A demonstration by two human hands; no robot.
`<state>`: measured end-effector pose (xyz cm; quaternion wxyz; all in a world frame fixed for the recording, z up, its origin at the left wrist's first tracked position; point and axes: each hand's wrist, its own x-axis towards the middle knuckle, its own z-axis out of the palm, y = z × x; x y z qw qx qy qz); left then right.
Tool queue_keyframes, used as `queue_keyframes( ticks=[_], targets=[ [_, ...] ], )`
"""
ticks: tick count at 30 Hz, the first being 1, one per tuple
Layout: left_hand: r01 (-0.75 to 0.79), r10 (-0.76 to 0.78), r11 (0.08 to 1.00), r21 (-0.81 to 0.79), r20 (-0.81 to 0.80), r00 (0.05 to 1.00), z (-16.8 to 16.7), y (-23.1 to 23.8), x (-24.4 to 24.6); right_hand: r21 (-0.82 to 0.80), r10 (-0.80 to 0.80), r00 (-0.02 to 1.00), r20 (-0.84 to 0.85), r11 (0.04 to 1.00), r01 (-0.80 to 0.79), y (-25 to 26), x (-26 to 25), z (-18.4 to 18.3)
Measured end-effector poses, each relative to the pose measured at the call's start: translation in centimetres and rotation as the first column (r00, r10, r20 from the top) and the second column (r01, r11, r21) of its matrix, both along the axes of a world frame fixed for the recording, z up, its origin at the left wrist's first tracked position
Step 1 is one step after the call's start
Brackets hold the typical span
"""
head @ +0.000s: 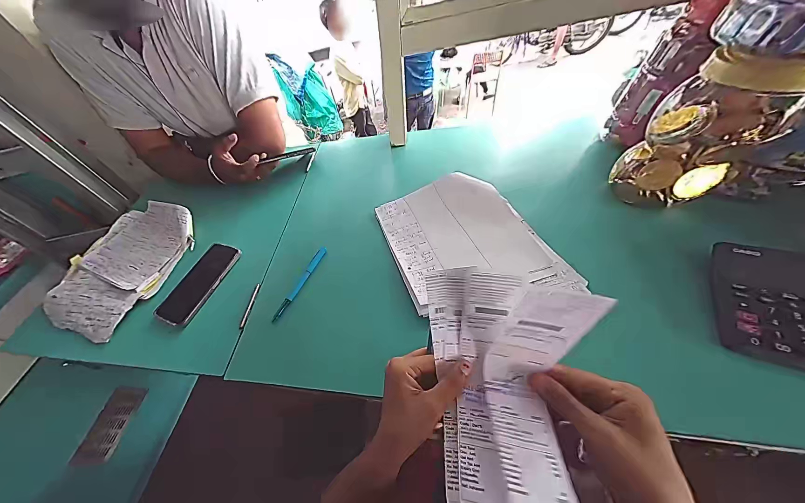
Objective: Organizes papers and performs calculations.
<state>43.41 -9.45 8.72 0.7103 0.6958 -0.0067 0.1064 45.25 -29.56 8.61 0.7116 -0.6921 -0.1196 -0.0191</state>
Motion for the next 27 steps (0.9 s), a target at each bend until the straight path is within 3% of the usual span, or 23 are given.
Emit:
queue_keyframes(
  ticks=[3,7,9,13,17,21,24,26,27],
  targets=[
    [0.019,-0.018,0.999,-0.027,0.041,0.999,-0.2,0.1,1.3,0.011,-0.047,0.998,0.045,0.999,0.047,1.6,1.3,-0.5],
    [0.041,-0.04,0.995,-0.093,0.016,0.999,0.0,1.1,2.6,0.041,-0.22,0.975,-0.017,0.975,0.22,1.0,2.0,1.5],
    [0.036,-0.036,0.994,-0.107,0.002,0.999,0.1,1.2,2.9,0.01,-0.183,0.981,-0.058,0.983,0.183,0.9,2.1,2.5],
    [0.035,-0.032,0.998,-0.057,0.05,0.998,-0.3,1.5,2.9,-0.056,0.005,0.999,0.044,0.998,-0.003,3.3,2.6,1.1],
    [0.097,-0.095,0.995,-0.023,0.071,0.993,-0.6,2.0,2.8,-0.043,-0.074,0.997,0.012,0.996,0.074,3.9,3.5,0.7],
    [0.14,-0.15,0.986,0.087,0.119,0.981,-0.7,2.0,2.8,-0.222,0.016,0.997,0.081,0.975,0.002,4.0,3.6,0.7],
    [0.113,-0.159,0.963,0.244,0.182,0.97,-0.9,1.8,2.8,-0.262,0.098,0.986,0.133,0.963,-0.06,5.0,3.8,-0.3],
    [0.043,-0.118,0.935,0.353,0.194,0.974,-0.8,1.8,2.9,-0.339,0.045,0.968,0.248,0.94,0.043,4.6,4.4,0.5],
    [-0.013,-0.074,0.918,0.397,0.202,0.977,-0.8,1.7,3.1,-0.434,-0.004,0.928,0.373,0.883,0.178,3.8,4.9,1.4]
  ],
)
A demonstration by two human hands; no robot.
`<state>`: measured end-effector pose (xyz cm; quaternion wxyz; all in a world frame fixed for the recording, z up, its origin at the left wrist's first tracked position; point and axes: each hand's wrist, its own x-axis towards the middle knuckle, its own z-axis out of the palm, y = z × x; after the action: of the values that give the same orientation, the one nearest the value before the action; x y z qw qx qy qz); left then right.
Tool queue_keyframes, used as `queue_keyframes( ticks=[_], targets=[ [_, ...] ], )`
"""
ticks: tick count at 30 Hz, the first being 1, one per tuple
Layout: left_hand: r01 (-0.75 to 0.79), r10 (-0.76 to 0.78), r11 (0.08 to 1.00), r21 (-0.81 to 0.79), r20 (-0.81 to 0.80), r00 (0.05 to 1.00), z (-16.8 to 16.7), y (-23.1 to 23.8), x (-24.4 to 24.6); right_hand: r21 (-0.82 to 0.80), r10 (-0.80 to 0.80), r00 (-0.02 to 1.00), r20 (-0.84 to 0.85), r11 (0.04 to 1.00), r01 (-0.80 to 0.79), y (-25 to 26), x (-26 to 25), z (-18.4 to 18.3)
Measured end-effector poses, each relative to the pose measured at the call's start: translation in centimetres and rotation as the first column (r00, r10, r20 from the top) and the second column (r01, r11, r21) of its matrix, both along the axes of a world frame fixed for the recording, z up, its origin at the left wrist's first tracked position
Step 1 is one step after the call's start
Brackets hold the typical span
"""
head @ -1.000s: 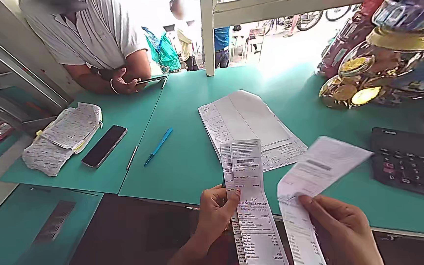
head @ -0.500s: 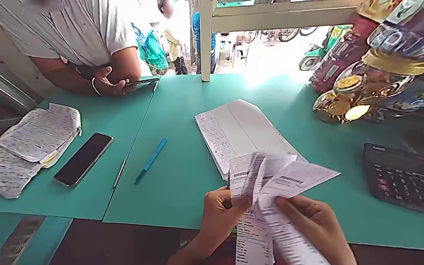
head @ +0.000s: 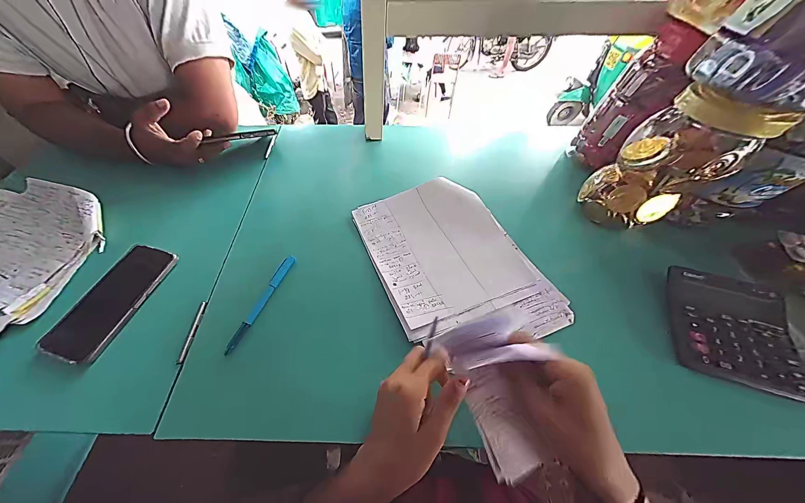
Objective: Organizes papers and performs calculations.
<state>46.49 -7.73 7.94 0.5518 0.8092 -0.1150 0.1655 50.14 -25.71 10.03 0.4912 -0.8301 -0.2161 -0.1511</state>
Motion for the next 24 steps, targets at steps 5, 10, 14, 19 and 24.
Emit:
queue_keyframes(
  ticks=[5,10,14,19,24],
  targets=[
    [-0.189,0.189,0.982,-0.014,0.015,0.982,-0.1,-0.7,0.3,-0.551,-0.175,0.864,0.473,0.707,0.445,-2.5,2.7,3.0],
    [0.024,-0.015,0.985,-0.169,0.052,0.999,-0.7,-1.6,0.1,-0.517,-0.126,0.967,0.223,0.826,0.227,-3.4,4.5,0.6],
    [0.135,-0.129,0.974,-0.183,0.045,0.991,-0.9,-2.3,0.3,-0.111,-0.045,0.998,-0.047,0.993,0.039,-4.1,2.6,0.9],
    [0.062,-0.067,0.958,-0.281,-0.008,0.998,-0.9,-3.7,0.4,0.049,0.156,0.98,-0.122,0.987,-0.151,-2.6,0.2,-0.4],
    [-0.02,0.019,0.976,-0.215,-0.009,1.0,-1.1,-3.7,0.6,-0.366,-0.475,0.866,0.156,0.787,0.497,-10.8,1.5,0.7]
  ],
)
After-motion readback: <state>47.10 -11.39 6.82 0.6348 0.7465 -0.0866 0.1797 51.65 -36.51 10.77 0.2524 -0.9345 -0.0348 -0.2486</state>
